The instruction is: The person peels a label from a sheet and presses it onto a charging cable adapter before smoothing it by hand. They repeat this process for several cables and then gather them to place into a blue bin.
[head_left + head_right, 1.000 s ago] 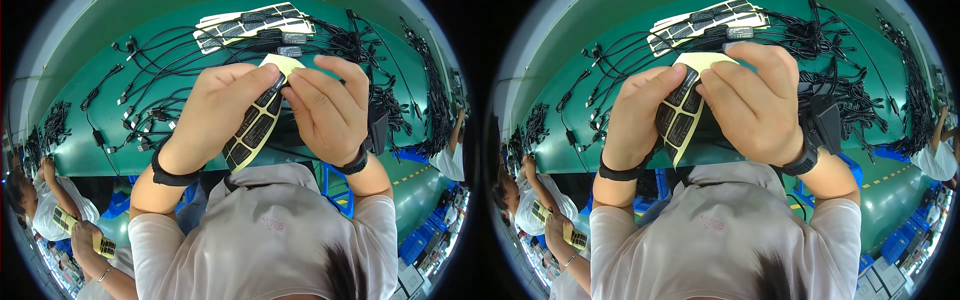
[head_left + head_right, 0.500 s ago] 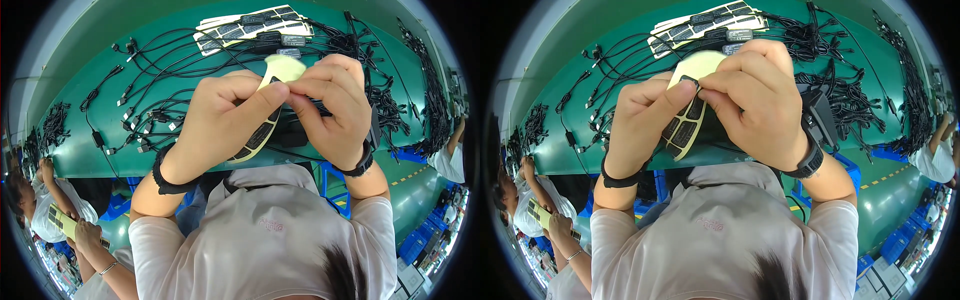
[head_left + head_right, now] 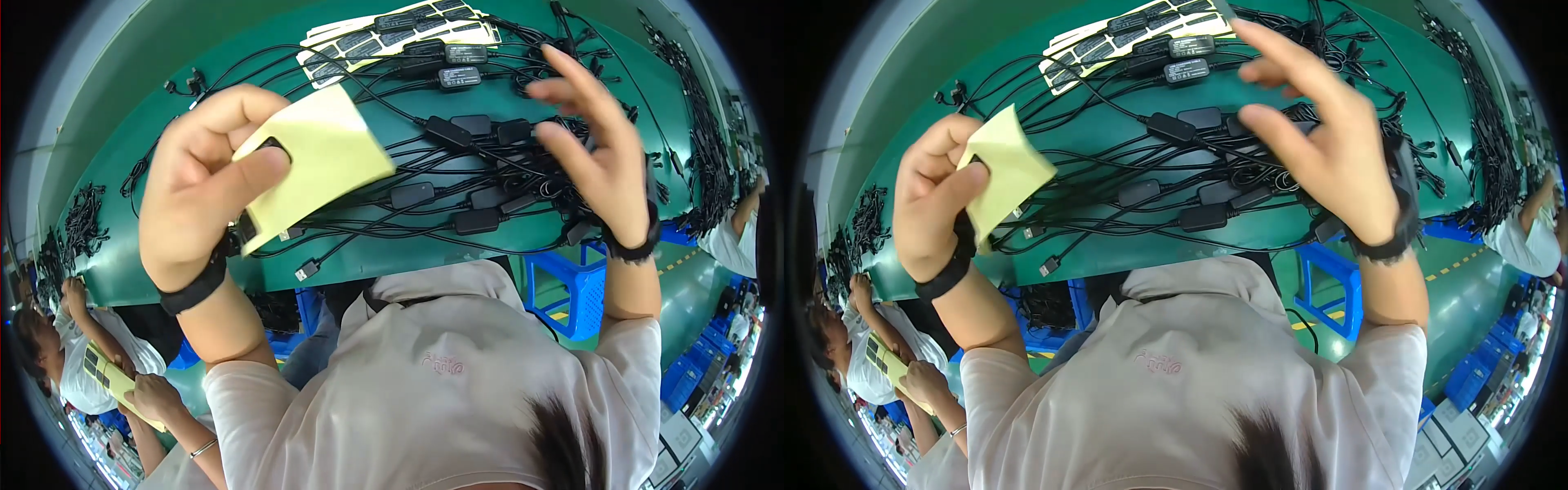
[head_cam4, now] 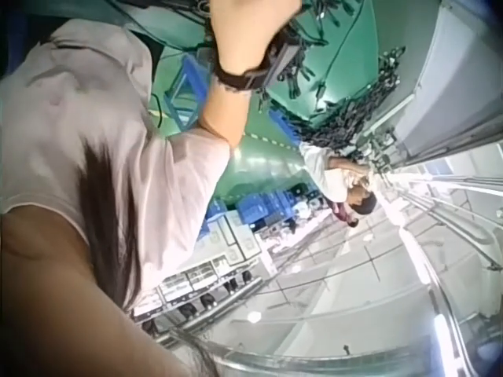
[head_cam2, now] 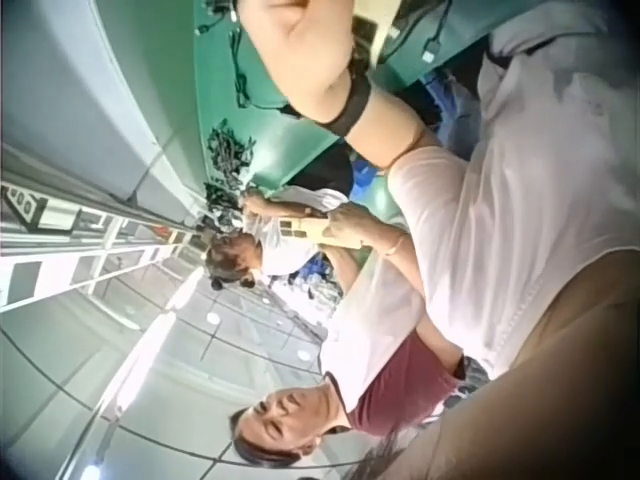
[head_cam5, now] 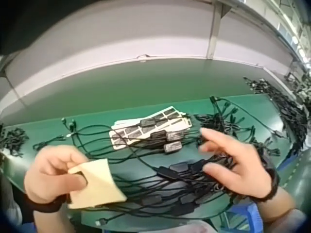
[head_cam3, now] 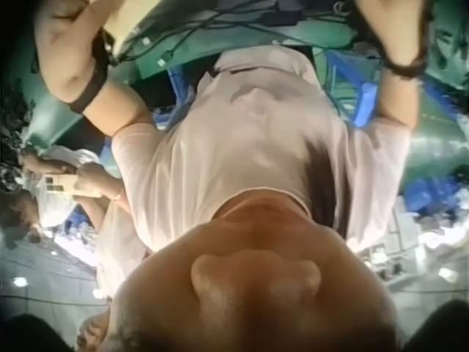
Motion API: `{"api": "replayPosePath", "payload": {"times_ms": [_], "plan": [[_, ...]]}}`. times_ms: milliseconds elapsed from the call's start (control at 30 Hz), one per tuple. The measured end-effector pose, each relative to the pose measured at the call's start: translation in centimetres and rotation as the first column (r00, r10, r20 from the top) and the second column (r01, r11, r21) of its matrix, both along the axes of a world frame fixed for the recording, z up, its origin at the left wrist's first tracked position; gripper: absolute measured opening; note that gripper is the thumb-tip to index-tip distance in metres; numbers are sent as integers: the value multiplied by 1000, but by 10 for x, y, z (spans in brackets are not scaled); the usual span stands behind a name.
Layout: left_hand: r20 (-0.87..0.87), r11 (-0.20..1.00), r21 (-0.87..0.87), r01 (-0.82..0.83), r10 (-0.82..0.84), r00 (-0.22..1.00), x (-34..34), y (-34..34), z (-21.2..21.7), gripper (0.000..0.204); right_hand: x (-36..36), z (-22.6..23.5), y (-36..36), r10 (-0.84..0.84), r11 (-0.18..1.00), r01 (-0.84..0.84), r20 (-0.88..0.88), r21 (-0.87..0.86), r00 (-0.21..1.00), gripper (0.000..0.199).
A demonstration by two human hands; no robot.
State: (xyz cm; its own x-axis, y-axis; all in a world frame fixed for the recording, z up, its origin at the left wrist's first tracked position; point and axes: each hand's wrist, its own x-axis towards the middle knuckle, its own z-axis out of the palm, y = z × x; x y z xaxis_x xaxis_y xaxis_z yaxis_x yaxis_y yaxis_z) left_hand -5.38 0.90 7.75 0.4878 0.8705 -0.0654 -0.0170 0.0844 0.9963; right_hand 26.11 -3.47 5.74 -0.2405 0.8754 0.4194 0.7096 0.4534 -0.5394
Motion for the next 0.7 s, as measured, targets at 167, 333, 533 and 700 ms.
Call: {"api": "replayPosePath", "payload": {"times_ms": [167, 333, 533, 700], "plan": [[-120, 916, -147, 373, -391, 912, 0, 30, -9, 14, -35, -36, 1, 71, 967, -61, 30, -249, 997, 74], [-631, 819, 263, 510, -254, 733, 49, 11, -10, 18, -34, -39, 1, 137, 973, -128, 32, -192, 990, 80], [-513, 721, 656, 222, 210, 833, 61, -16, -37, 23, 4, 16, -12, 216, 875, -363, -414, -319, 884, 93], [-649, 814, 496, 303, 116, 752, 53, -47, -2, 14, 1, 59, -12, 178, 973, -208, -241, -106, 954, 89]]}}
